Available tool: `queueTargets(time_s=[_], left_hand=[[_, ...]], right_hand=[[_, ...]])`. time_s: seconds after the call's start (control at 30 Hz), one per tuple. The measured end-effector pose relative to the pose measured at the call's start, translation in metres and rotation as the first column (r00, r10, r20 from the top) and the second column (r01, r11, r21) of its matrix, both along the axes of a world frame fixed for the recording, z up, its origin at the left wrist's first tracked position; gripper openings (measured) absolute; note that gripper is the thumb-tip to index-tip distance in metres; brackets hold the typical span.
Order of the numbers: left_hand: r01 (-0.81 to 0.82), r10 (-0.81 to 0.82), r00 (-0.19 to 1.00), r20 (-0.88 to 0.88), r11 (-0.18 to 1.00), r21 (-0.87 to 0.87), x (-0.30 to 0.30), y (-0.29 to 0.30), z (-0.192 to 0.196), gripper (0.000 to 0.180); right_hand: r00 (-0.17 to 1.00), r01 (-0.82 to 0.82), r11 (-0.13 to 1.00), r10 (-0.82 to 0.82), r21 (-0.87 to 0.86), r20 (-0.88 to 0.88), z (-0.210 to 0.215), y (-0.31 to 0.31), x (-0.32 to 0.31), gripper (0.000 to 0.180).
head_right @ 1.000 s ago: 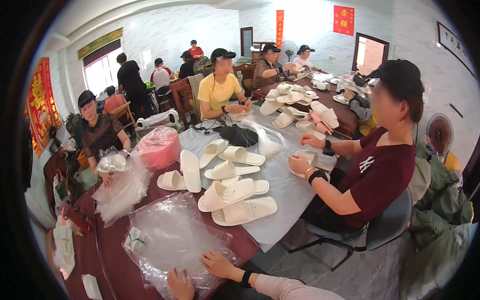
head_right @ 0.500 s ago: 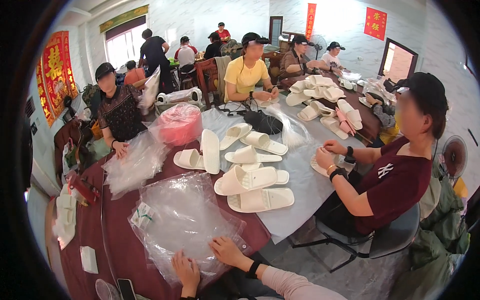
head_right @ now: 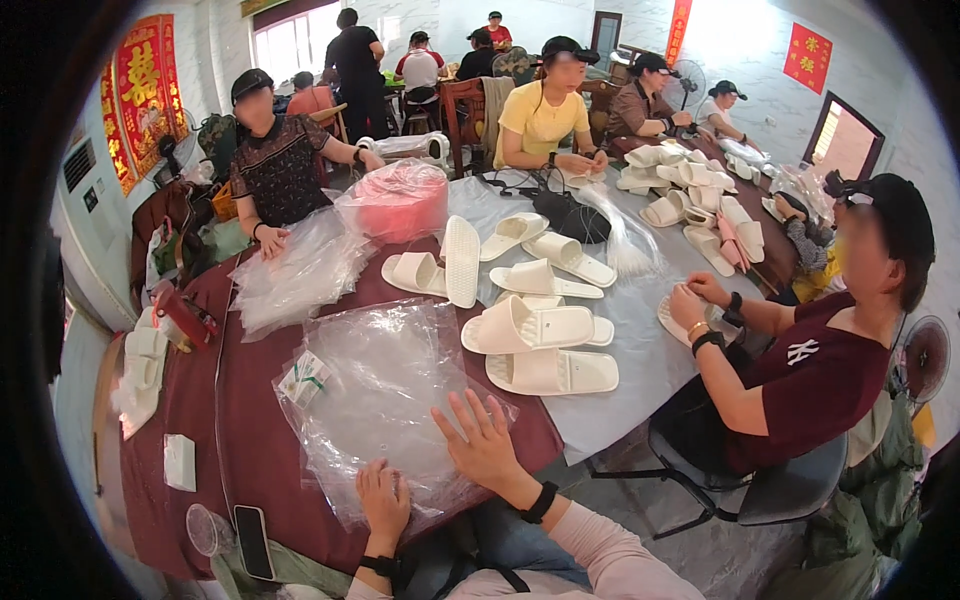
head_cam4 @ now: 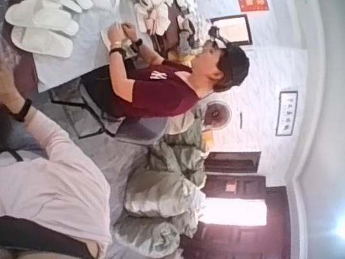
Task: Packing finished slippers into plastic bags in a manufacturing setting.
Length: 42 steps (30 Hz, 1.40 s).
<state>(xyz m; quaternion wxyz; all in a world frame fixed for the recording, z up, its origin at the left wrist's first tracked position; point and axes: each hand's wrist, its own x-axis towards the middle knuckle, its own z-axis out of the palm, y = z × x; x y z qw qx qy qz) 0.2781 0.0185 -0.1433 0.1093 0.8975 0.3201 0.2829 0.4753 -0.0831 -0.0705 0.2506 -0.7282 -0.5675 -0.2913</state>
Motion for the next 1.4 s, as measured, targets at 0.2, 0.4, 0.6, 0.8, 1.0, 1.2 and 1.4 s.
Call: queueTargets(time_s=[0.2,0.4,0.6,0.8,1.0,1.2,1.4], left_hand=[[-0.004,0.004,1.0,0.001,1.0,0.014,-0.001,0.001,-0.002,0.017],[0.004,-0.004,1.0,0.009,1.0,0.006,-0.001,0.002,-0.002,0.016],[0.007,-0.007,1.0,0.004,1.0,-0.02,0.0,0.001,-0.002,0.017],[0.007,-0.007,1.0,-0.01,1.0,-0.024,0.0,0.001,0.0,0.02],[0.008,-0.008,1.0,-0.004,1.0,-0.015,0.001,0.0,0.001,0.018],[0.006,-0.006,1.0,-0.009,1.0,-0.004,0.001,0.0,0.003,0.016],[0.001,-0.001,1.0,-0.011,1.0,0.003,0.0,0.001,0.0,0.017]], right_hand=[[0.999,-0.001,1.0,0.0,0.012,0.046,0.007,-0.004,-0.003,0.061],[0.998,-0.024,0.996,0.019,0.086,0.062,0.005,-0.003,-0.003,0.06],[0.997,-0.019,0.996,0.013,0.089,0.072,0.004,-0.003,0.0,0.061],[0.998,-0.006,0.997,0.002,0.083,0.055,0.006,-0.001,0.002,0.061],[0.648,-0.205,0.919,0.386,0.338,-0.656,0.022,-0.01,-0.002,0.031],[0.585,-0.258,0.834,0.537,0.488,-0.608,0.037,-0.015,-0.008,0.026],[0.596,-0.259,0.807,0.566,0.531,-0.569,0.046,-0.018,-0.01,0.024]])
